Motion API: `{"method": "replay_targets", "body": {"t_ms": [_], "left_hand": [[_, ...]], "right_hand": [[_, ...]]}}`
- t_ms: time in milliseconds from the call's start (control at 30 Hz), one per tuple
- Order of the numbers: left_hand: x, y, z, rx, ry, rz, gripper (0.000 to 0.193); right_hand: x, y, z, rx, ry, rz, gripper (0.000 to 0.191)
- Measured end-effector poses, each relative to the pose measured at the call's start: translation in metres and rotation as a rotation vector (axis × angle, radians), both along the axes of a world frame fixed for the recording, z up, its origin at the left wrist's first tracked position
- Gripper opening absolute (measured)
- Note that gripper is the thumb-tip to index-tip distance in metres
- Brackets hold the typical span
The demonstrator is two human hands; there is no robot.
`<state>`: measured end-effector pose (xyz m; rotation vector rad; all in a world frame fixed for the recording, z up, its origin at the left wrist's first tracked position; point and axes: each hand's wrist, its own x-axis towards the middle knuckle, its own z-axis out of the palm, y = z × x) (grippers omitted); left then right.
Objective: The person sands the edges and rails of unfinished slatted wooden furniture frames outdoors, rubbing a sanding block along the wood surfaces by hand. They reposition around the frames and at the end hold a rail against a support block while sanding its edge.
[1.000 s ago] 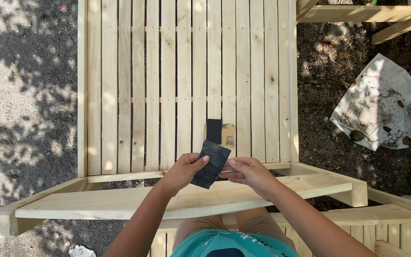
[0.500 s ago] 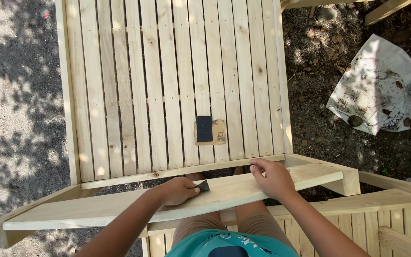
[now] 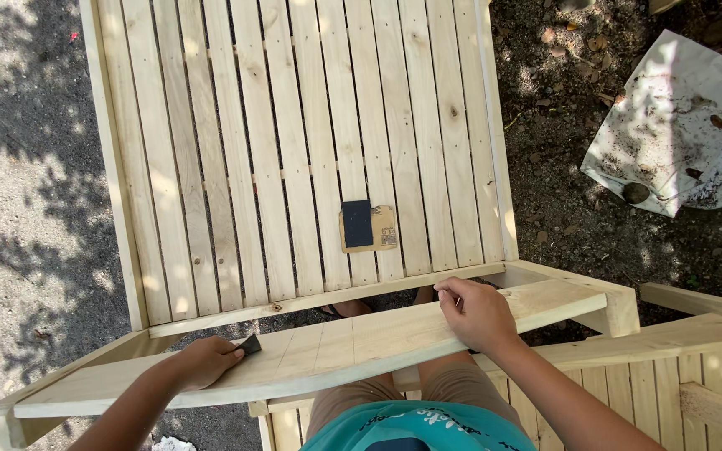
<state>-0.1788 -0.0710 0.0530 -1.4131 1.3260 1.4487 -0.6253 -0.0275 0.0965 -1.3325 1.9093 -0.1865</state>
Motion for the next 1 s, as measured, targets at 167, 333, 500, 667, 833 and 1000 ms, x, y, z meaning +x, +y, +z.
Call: {"method": "replay_targets", "body": {"t_ms": [167,333,500,667,833,1000], "left_hand": [[-0.173,0.011,-0.019,-0.039,0.474,-0.028,0.047],[-0.203,0.021,-0.028,0.03,0.498,0.041,0.044],[-0.033,0.004,-0.013,0.015,0.075,0.03,0.046],[-0.079,0.007,-0.011,0.104,0.142,0.093,0.046],[-0.234,0.023,-0.03,-0.023,0.578,-0.007,0.041],[-0.126,0.02,-0.028,0.049,0.275,0.061,0.043]], "right_hand": [[0.001,0.006,0.002,-0.076,0.026,-0.033,0.017],[-0.004,0.011,-0.001,-0.133,-0.004,-0.017,0.015],[-0.003,0.012,-0.005,-0.192,-0.028,0.0,0.014],[0.001,0.017,-0.005,-0.238,-0.032,-0.021,0.01],[-0.001,0.022,-0.004,-0.431,-0.039,-0.028,0.008],[-0.003,0.023,-0.005,-0.406,-0.058,0.001,0.008]]}}
